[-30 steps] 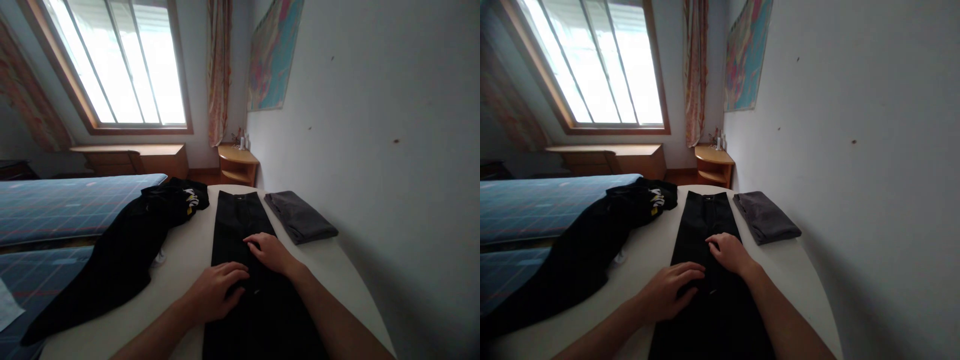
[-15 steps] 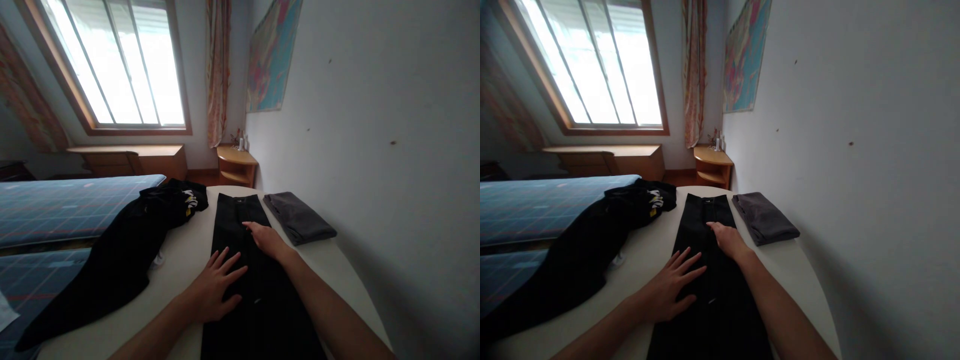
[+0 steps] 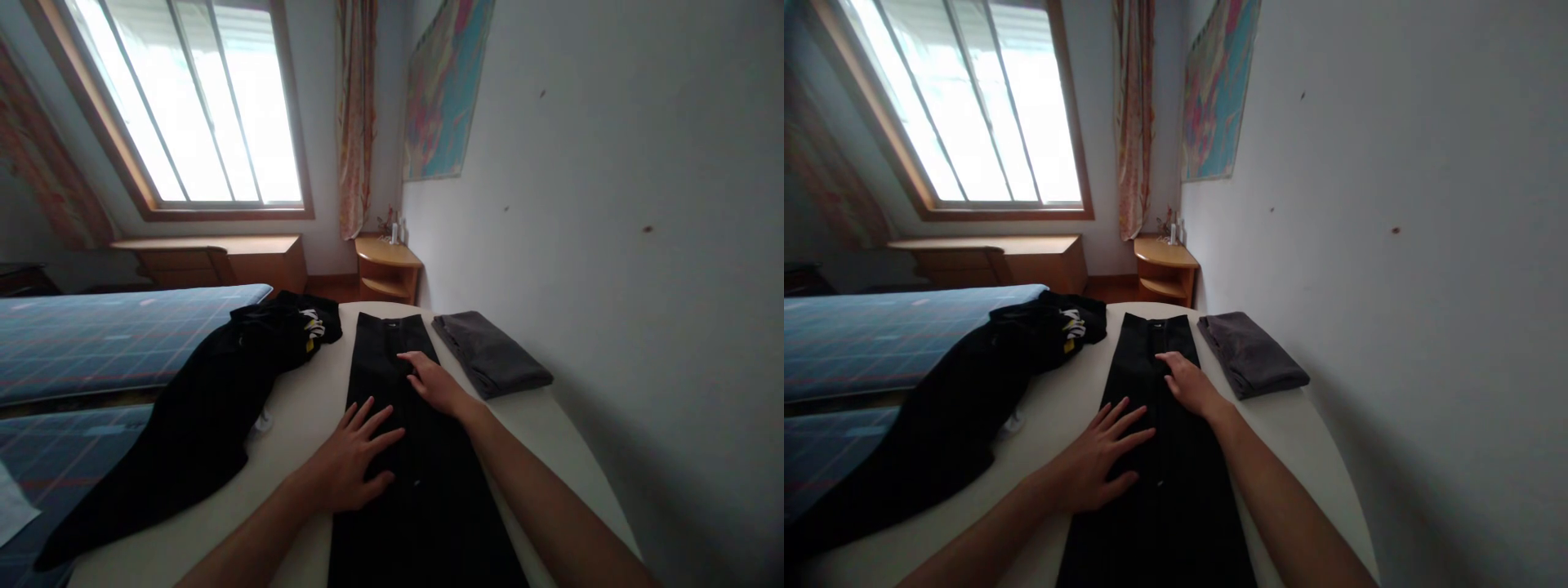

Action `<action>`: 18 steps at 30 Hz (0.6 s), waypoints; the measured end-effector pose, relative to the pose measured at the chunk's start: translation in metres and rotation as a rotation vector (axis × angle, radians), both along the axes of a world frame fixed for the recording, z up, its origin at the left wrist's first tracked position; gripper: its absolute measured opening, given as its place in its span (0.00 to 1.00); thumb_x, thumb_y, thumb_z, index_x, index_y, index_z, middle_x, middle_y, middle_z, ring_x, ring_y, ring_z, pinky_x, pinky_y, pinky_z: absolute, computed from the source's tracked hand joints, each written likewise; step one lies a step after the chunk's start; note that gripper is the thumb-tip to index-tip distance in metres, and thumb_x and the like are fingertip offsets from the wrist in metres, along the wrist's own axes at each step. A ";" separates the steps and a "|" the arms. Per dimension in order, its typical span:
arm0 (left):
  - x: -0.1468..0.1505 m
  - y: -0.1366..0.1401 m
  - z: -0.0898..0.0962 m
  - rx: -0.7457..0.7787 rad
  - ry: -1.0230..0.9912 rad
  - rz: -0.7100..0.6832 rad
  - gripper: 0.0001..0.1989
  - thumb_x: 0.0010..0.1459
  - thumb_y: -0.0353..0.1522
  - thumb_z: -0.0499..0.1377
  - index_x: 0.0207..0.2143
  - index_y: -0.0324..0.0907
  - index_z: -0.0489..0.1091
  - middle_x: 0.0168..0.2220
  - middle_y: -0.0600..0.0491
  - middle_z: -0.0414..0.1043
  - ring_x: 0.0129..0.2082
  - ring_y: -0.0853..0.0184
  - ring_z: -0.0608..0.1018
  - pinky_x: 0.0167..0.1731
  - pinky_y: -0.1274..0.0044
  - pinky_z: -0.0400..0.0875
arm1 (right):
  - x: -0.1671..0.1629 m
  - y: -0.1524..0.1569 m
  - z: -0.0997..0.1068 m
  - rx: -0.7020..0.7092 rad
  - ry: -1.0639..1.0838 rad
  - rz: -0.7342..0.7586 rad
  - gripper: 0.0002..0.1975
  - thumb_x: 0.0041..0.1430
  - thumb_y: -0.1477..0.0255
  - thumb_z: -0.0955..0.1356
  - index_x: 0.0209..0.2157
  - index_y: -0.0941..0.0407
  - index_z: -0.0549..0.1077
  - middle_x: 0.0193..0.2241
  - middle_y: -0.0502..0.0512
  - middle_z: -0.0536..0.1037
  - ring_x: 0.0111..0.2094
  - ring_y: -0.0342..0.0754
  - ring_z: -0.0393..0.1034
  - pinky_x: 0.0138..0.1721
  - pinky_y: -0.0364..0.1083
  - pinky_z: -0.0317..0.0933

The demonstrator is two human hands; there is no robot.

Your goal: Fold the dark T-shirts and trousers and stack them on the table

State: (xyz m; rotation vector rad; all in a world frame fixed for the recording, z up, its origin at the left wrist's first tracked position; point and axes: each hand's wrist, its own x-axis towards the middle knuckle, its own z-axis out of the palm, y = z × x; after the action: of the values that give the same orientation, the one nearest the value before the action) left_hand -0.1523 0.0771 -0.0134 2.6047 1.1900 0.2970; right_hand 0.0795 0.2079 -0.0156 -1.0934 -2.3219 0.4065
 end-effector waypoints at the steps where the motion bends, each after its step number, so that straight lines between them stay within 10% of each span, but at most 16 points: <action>1: -0.001 0.003 -0.001 0.010 0.002 0.007 0.36 0.58 0.37 0.62 0.67 0.56 0.55 0.72 0.51 0.46 0.71 0.44 0.45 0.64 0.46 0.45 | 0.002 -0.003 0.002 0.014 -0.020 0.010 0.26 0.59 0.82 0.63 0.59 0.57 0.66 0.59 0.62 0.68 0.60 0.51 0.64 0.61 0.53 0.58; 11: -0.003 0.021 -0.006 0.200 -0.003 0.221 0.24 0.63 0.42 0.58 0.60 0.50 0.67 0.67 0.47 0.59 0.67 0.48 0.59 0.61 0.55 0.57 | 0.010 -0.064 -0.009 -0.084 -0.282 0.022 0.26 0.67 0.63 0.63 0.65 0.54 0.63 0.67 0.59 0.60 0.69 0.59 0.48 0.67 0.64 0.45; 18: 0.034 -0.014 0.008 0.177 0.019 0.342 0.19 0.63 0.37 0.55 0.56 0.44 0.70 0.59 0.44 0.68 0.54 0.51 0.73 0.51 0.60 0.69 | 0.004 -0.048 -0.022 -0.050 -0.361 -0.060 0.29 0.71 0.62 0.57 0.69 0.55 0.55 0.69 0.59 0.53 0.70 0.59 0.42 0.67 0.64 0.42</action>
State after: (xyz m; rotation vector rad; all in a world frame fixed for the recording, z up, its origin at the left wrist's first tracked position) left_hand -0.1188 0.0635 -0.0055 2.5412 1.6873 0.4633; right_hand 0.0832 0.1601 -0.0380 -1.3507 -2.5914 0.2619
